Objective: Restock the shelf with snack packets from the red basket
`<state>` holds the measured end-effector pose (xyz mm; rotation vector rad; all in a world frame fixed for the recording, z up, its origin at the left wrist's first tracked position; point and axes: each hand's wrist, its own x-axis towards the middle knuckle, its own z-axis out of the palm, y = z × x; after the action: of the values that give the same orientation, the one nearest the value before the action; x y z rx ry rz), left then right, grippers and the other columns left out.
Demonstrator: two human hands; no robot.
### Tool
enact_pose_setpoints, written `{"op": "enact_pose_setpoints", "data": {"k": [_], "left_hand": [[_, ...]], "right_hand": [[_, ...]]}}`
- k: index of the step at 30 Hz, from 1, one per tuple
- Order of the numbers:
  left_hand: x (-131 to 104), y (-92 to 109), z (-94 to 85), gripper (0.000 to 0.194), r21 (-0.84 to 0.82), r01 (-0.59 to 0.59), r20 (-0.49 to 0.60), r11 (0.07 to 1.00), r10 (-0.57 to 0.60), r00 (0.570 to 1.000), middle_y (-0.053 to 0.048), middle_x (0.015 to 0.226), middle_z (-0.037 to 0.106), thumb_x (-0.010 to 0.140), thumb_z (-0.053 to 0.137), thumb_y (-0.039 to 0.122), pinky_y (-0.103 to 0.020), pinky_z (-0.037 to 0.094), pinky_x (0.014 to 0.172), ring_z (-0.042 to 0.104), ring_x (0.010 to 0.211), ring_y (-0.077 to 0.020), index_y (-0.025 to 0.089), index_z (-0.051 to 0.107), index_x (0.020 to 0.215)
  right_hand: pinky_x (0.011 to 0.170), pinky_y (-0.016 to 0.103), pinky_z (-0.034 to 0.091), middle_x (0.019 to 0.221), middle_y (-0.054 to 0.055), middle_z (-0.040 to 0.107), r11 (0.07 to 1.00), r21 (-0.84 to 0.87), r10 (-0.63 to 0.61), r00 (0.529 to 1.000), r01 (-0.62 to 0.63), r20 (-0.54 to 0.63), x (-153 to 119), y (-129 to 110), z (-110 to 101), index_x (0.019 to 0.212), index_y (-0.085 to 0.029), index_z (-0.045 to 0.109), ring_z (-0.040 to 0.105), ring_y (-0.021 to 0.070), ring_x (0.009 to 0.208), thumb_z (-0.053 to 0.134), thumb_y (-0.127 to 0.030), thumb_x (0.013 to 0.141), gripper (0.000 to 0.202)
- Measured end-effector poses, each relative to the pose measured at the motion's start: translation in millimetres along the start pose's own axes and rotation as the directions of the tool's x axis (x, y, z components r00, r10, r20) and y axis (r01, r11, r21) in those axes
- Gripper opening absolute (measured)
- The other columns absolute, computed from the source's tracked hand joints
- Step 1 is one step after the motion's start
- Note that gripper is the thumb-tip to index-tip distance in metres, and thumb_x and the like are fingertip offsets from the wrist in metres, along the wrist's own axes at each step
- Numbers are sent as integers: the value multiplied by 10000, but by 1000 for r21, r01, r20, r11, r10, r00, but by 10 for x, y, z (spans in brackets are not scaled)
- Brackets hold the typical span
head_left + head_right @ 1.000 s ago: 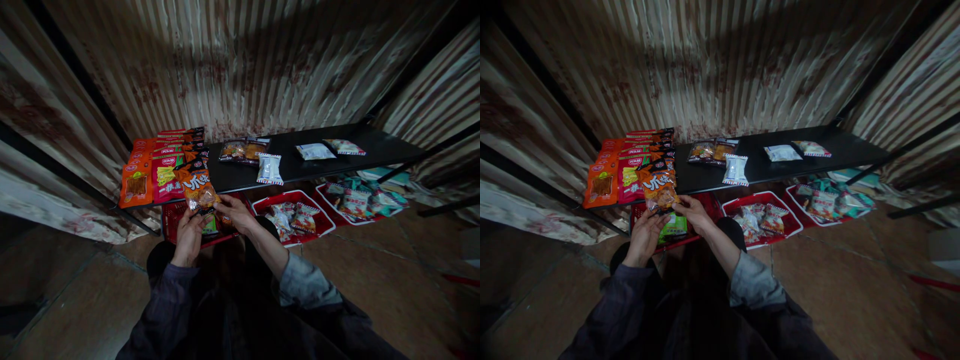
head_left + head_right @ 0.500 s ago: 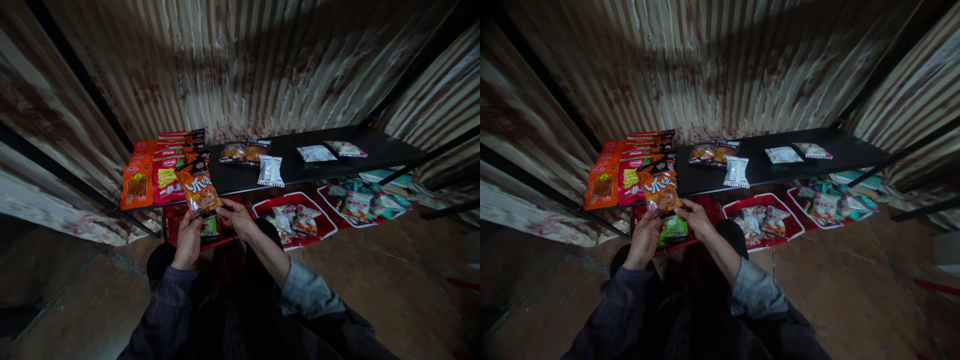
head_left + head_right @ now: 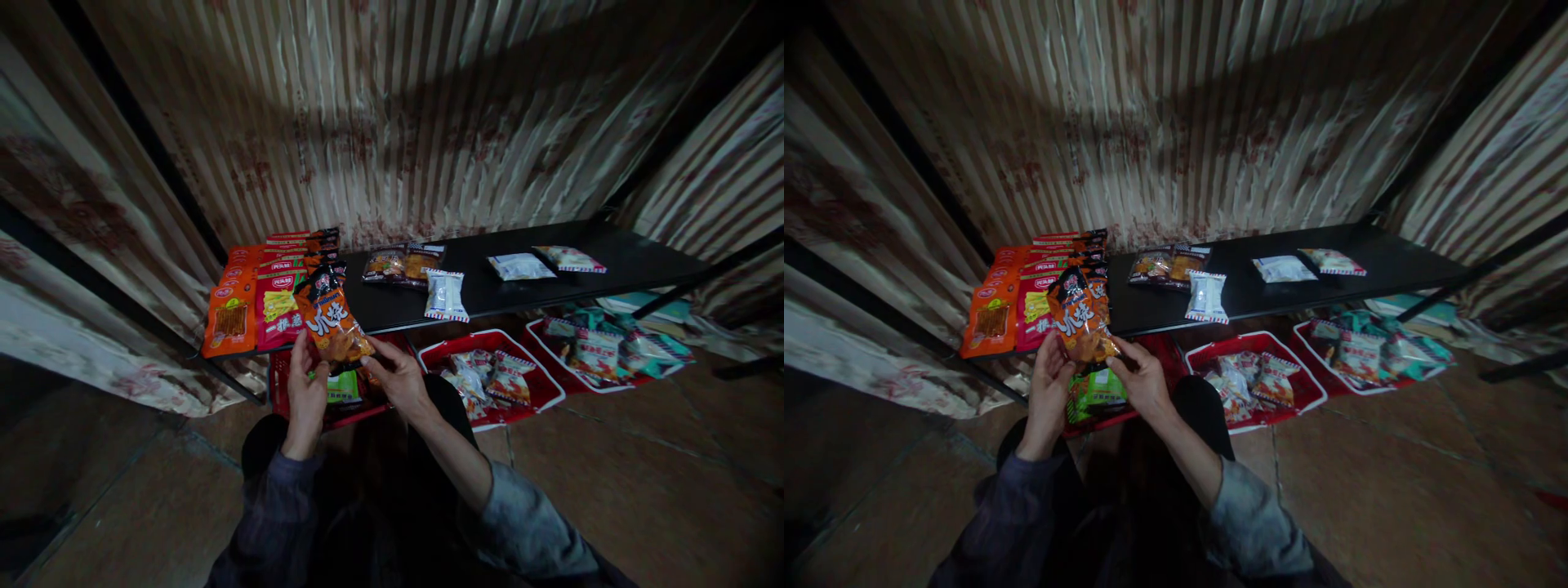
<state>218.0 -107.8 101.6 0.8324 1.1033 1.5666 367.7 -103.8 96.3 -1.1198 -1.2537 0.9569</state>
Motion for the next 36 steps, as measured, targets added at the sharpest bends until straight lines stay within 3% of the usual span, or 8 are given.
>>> {"op": "enact_pose_setpoints", "data": {"k": [3,5,10,13,17,23,30,36], "left_hand": [[-22,105,42,528,49,-86,-50,995,89,995,-48,1334,507,727,665,180,-286,342,1029,454,1237,-187,284,533,1227],[-26,158,72,504,7,-76,-60,997,77,995,-47,1326,518,732,680,229,-287,363,1009,471,1222,-187,287,541,1212],[5,227,121,463,-154,53,-108,987,-70,992,-38,1250,578,736,683,341,-282,435,912,552,1114,-178,275,549,1174],[37,266,118,364,-264,60,-92,963,-87,992,-41,1180,617,755,655,377,-285,460,861,594,1019,-168,240,595,1087],[85,317,101,313,-325,28,-74,945,-55,996,-55,1070,659,768,635,391,-290,462,846,614,931,-156,186,633,1004],[149,343,90,328,-339,-1,-164,941,-58,985,-34,877,701,741,646,433,-288,455,850,636,869,-158,152,660,907],[187,313,107,316,-431,62,-246,900,-183,952,-24,972,700,777,594,441,-288,470,839,639,900,-159,186,658,951],[239,247,95,288,-448,31,-313,893,-189,931,-38,939,708,794,587,418,-277,476,844,647,894,-154,178,661,935]], "right_hand": [[606,262,470,753,10,583,935,-283,-206,977,215,61,-70,-62,-54,1118,-252,660,544,132,651,610,-288,795,328],[590,259,462,743,10,546,857,-391,-317,941,336,116,-122,-93,-66,1169,-260,628,526,129,642,564,-259,833,341],[674,311,490,836,46,555,666,-502,-500,830,551,249,-237,-68,-40,1288,-289,517,534,170,773,506,-150,850,460],[668,313,489,837,50,542,576,-526,-558,771,626,307,-285,-32,-20,1325,-288,470,516,178,780,496,-96,834,528],[630,292,481,810,44,527,524,-536,-584,738,662,339,-321,-23,7,1348,-283,438,505,171,749,467,-61,825,568],[636,299,490,799,47,544,479,-548,-597,712,686,369,-371,-6,53,1360,-287,420,513,168,722,454,-52,836,576],[616,299,493,760,42,552,458,-529,-596,689,714,414,-475,98,69,1345,-232,425,508,173,698,456,-56,843,533],[641,299,483,772,50,580,516,-492,-551,712,701,436,-534,110,63,973,-204,619,511,173,728,453,-86,854,236]]}}
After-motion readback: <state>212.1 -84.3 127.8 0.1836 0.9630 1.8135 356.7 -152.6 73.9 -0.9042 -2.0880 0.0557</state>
